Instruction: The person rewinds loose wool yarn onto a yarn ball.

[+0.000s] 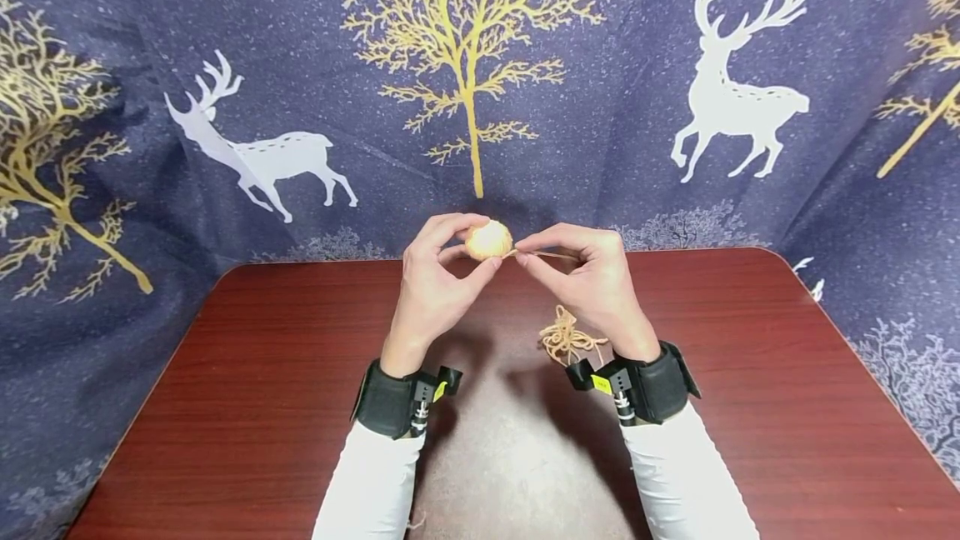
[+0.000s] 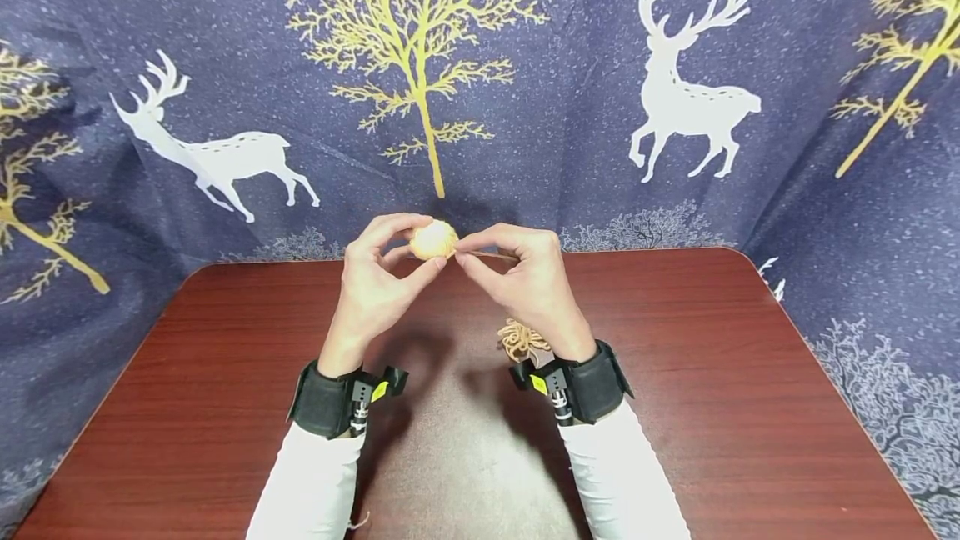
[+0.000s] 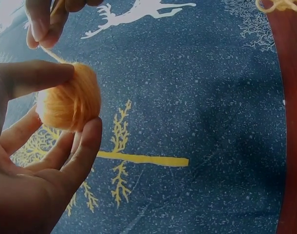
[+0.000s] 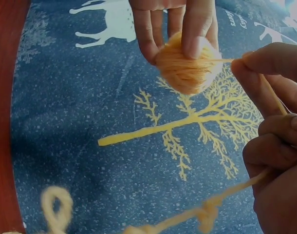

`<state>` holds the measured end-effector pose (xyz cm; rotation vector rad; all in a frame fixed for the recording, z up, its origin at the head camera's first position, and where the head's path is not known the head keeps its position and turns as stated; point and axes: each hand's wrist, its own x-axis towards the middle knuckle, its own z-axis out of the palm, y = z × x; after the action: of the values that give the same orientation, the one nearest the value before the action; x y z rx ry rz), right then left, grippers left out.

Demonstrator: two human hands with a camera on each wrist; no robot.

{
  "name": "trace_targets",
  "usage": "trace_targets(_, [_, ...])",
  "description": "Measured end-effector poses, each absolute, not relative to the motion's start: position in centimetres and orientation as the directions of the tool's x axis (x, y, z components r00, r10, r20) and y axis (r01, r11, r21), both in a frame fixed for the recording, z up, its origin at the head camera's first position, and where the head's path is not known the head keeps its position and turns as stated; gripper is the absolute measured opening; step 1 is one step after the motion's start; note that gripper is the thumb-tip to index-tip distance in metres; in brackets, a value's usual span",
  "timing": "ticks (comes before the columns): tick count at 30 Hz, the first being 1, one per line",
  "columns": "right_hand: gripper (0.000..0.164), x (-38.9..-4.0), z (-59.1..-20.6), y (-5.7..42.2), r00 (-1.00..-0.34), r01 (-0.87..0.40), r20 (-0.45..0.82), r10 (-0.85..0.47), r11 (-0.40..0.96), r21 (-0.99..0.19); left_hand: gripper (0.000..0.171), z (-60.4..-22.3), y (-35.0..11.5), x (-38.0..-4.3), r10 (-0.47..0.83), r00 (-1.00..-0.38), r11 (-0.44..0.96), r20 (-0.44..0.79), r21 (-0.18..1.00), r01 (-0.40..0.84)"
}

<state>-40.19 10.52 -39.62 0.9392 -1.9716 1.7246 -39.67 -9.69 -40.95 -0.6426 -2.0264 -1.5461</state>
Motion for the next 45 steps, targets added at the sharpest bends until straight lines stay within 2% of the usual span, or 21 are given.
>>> trace_targets(9, [0.015, -40.2, -39.6, 10.9, -0.705, -0.696, 0.680, -0.201, 0.011, -0.718, 0.047, -41.1, -10.0, -39.5, 0.218, -0.777, 0.198, 0.590, 0.753, 0.627])
trace_targets(18, [0.014, -40.3, -39.5, 11.4, -0.691, -0.715, 0.703, -0.169, 0.016, -0.699, 0.046, -40.7, -10.2, -39.4, 0.409, -0.705, 0.059, 0.579, 0.754, 0.654])
trace_targets(26, [0.011, -40.5, -39.6, 11.4, -0.707, -0.696, 0.691, -0.151, -0.023, -0.718, 0.047, -40.2, -10.1, -38.9, 0.471, -0.634, -0.119, 0.614, 0.756, 0.644])
trace_targets(35, [0.008, -40.8, -40.0, 11.3, -0.763, -0.623, 0.627, -0.159, -0.081, -0.778, 0.048, -39.6, -9.8, -38.1, 0.440, -0.614, -0.235, 0.655, 0.744, 0.625])
trace_targets(41, [0.010, -41.1, -40.4, 10.8, -0.785, -0.569, 0.590, -0.186, -0.156, -0.807, 0.050, -39.5, -9.3, -38.2, 0.276, -0.632, -0.336, 0.724, 0.689, 0.643])
trace_targets(45, [0.012, -41.1, -40.5, 10.3, -0.800, -0.554, 0.565, -0.201, -0.112, -0.825, 0.048, -39.4, -9.1, -38.4, 0.148, -0.651, -0.370, 0.744, 0.652, 0.662])
